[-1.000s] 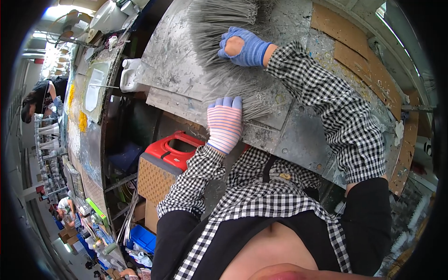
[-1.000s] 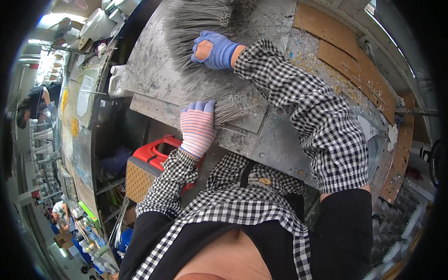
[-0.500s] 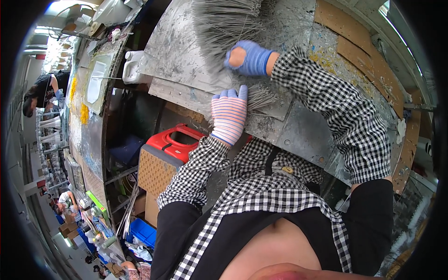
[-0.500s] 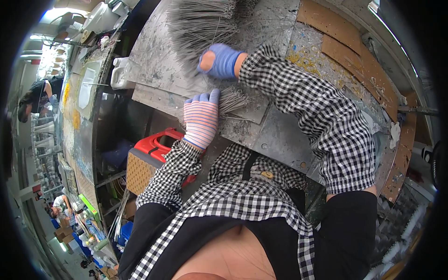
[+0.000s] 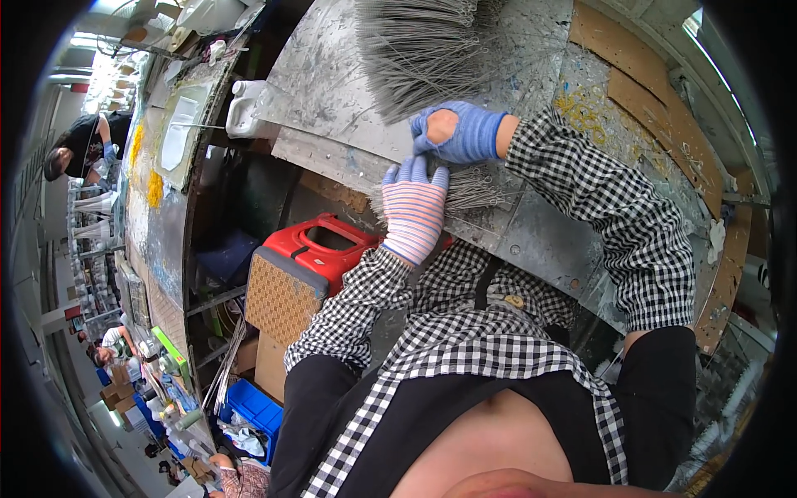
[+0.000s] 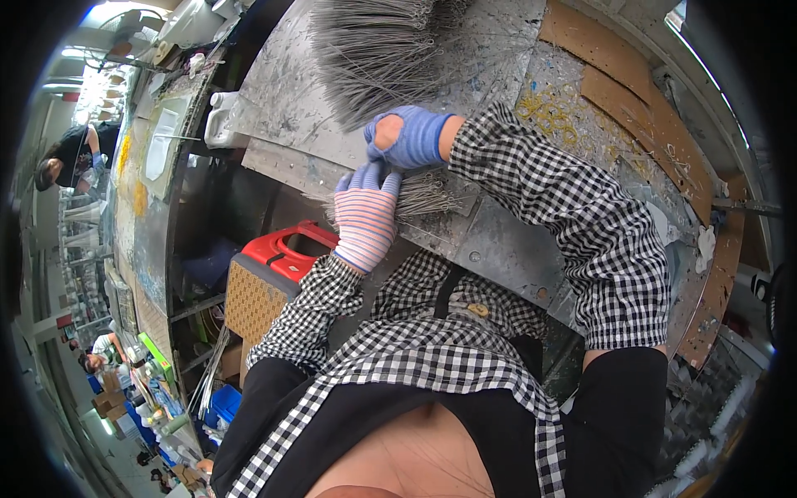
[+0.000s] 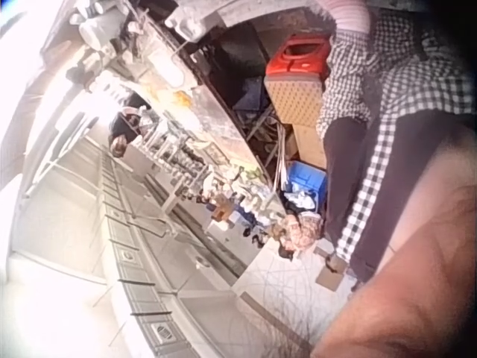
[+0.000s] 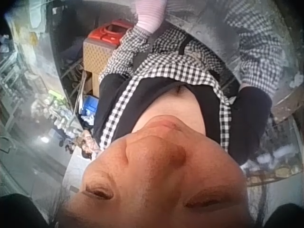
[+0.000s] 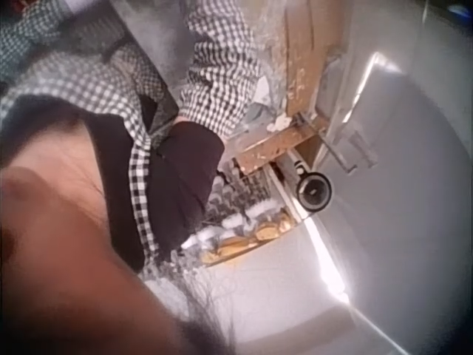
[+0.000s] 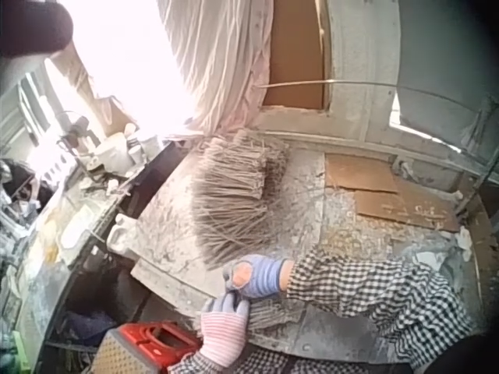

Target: Gathering and sorting bundles of synthetic brush bristles and dipping them into an adhesive.

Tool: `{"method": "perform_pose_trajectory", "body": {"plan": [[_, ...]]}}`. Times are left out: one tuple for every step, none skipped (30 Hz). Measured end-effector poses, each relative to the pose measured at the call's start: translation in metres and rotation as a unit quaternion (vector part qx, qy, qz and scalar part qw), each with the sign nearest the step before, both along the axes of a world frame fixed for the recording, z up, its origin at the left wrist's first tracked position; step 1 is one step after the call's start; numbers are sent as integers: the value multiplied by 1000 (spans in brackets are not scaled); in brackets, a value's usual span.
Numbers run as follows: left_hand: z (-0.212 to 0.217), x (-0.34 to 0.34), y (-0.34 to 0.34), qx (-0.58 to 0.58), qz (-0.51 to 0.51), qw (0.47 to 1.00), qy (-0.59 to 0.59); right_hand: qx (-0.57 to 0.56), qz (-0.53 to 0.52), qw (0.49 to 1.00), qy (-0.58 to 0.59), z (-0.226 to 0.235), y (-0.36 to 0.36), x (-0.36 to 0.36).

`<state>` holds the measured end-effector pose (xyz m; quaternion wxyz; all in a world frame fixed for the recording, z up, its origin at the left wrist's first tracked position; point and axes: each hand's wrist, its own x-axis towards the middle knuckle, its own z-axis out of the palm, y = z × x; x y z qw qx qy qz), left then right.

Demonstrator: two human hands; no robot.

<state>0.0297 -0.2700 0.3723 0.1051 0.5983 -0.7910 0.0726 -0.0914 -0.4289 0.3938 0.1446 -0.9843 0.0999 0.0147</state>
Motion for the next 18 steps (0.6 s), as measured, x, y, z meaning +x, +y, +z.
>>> {"method": "perform_pose_trajectory", "body": {"plan": [[-5,0,2,1,3,1000,-9,-35,9,999,1,-5,-3,-4],[-6,1,4,1,4,1000,-8,-70,18,997,3,-11,-6,-8],[-7,1,5,18,0,1000,9,-88,34,995,-40,-25,-13,-15],[-8,2,7,34,-5,999,27,-87,33,995,-38,-26,-16,-24],[-6,2,8,34,-6,999,28,-122,27,991,-53,-27,-18,-32],[-2,1,9,69,-2,998,13,-156,20,985,-67,-28,-21,-41],[3,0,10,104,2,995,-2,-208,38,975,-70,-29,-24,-48],[5,0,8,103,-1,995,-2,-209,36,975,-69,-29,-31,-55],[7,1,3,119,-6,993,-10,-201,29,976,-80,-30,-38,-63],[11,2,-1,136,-11,990,-19,-191,21,977,-91,-32,-45,-72],[18,4,-5,151,-18,988,-26,-209,-9,976,-66,-35,-50,-78],[19,11,-5,165,-10,986,-36,-209,-9,976,-67,-37,-54,-80],[30,15,-7,192,-8,981,-28,-214,-20,974,-67,-37,-59,-89],[45,19,-7,219,-7,975,-21,-220,-31,973,-68,-38,-64,-99],[58,26,-2,229,16,973,15,-218,-46,973,-65,-41,-67,-106],[66,34,0,238,37,969,51,-220,-55,972,-65,-42,-69,-115],[67,42,-1,244,52,965,86,-199,-75,975,-60,-44,-71,-123],[67,49,-1,239,71,959,132,-177,-91,978,-56,-44,-71,-128]]}}
